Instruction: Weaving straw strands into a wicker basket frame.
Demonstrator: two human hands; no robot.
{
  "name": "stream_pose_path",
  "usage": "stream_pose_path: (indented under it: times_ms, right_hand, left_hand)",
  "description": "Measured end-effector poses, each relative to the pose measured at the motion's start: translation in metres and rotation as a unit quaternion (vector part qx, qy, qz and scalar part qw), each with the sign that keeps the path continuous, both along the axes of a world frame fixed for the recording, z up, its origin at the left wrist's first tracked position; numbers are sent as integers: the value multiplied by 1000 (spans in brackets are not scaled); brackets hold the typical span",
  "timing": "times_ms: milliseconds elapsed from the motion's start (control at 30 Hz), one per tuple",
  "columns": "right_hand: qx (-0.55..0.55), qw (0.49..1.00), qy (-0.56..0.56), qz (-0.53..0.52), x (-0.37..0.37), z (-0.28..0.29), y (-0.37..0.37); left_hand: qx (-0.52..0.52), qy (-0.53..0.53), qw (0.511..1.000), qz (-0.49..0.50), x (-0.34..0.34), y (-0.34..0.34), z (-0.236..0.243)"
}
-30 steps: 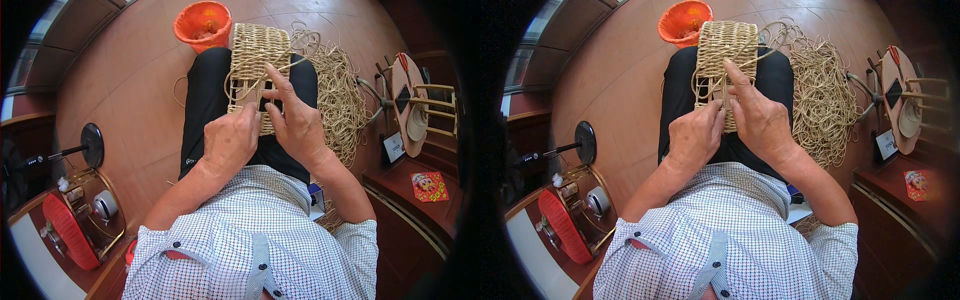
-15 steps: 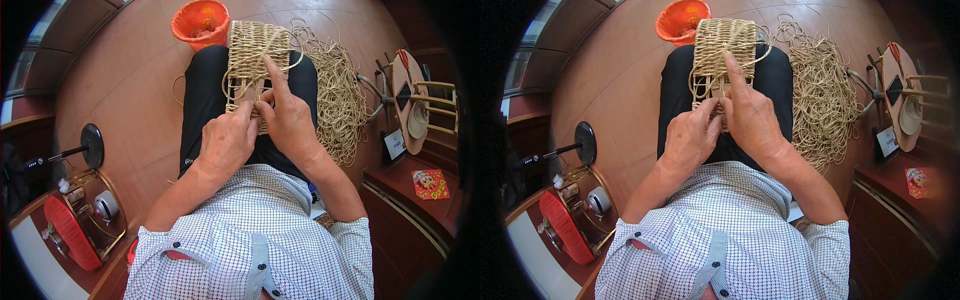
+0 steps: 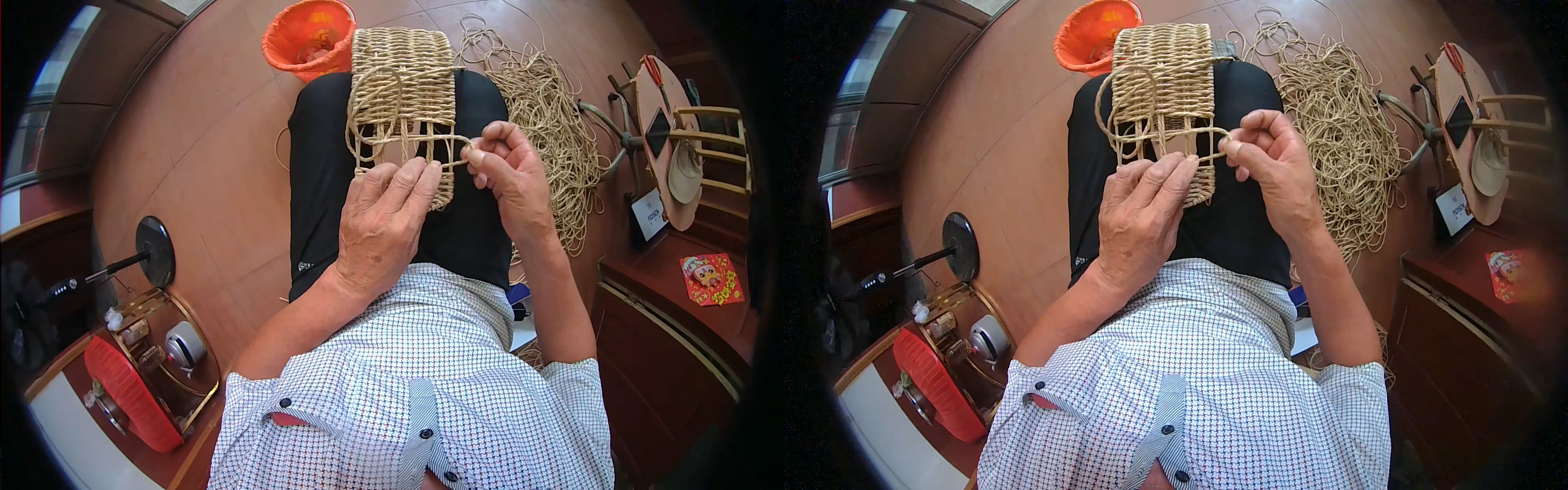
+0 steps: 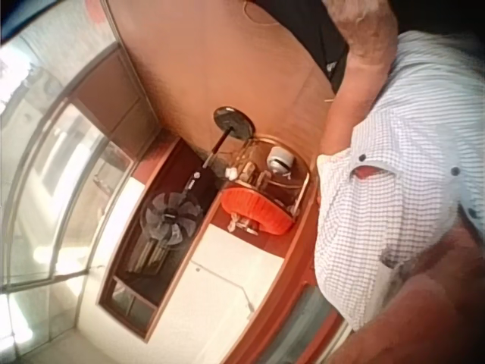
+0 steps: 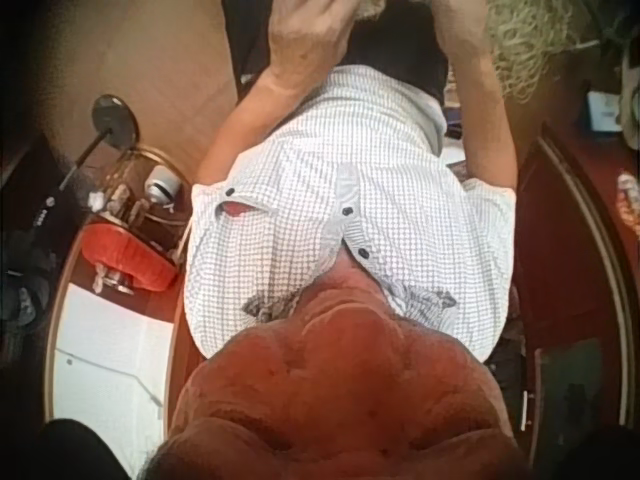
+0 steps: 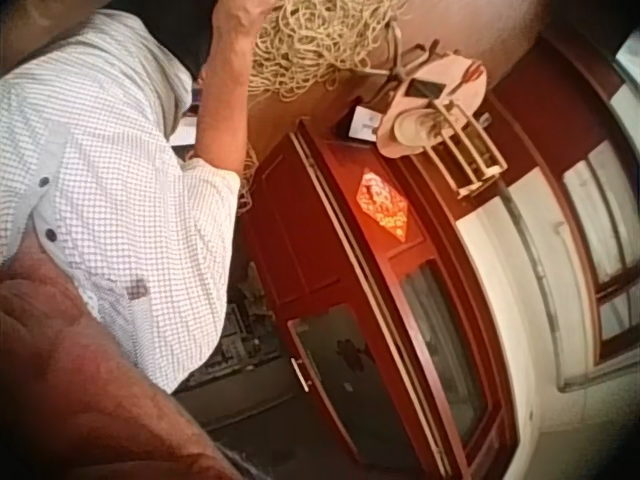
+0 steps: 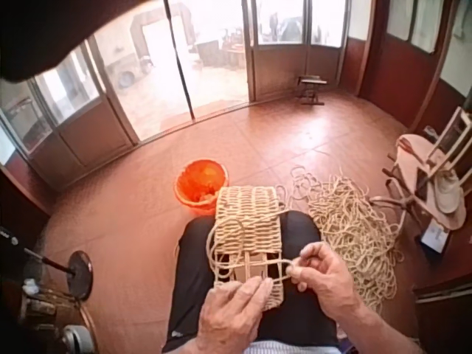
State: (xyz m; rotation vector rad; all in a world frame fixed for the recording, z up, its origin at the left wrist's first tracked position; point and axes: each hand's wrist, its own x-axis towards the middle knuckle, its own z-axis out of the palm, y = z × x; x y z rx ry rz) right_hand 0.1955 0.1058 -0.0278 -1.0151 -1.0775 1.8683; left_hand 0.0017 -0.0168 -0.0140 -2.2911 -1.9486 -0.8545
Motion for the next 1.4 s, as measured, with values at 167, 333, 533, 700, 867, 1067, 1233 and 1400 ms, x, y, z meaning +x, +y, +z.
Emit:
stream_pose_path:
  times_ms: [167,333,533,700,867,1067,1233,1400]
  right_hand:
    - [101,993,-63,-2,-15,1,7]
    - [185,972,-146,7,-27,0,6]
    - [125,969,-210,41,-11,16,-10]
    - [94,964,-223,113,-13,25,-6]
    - [33,978,-138,156,-11,13,8]
    - [219,934,-278,48,-15,1,-3]
    - [-109,991,10,-76,-11,3,-18]
    - [-275,938,191,-92,2,11,-6]
  left_hand:
    - [-26,36,999,13,8,2,2]
    - [-55,15,998,10,9,13,12]
    - [-108,0,994,14,8,20,19]
    - [-123,-9,992,9,6,24,21]
    - [-125,-11,992,3,3,23,21]
    - [-51,-79,996,7,1,18,16]
    - [13,-107,994,29,-3,6,12]
    - [23,-77,996,28,5,6,8]
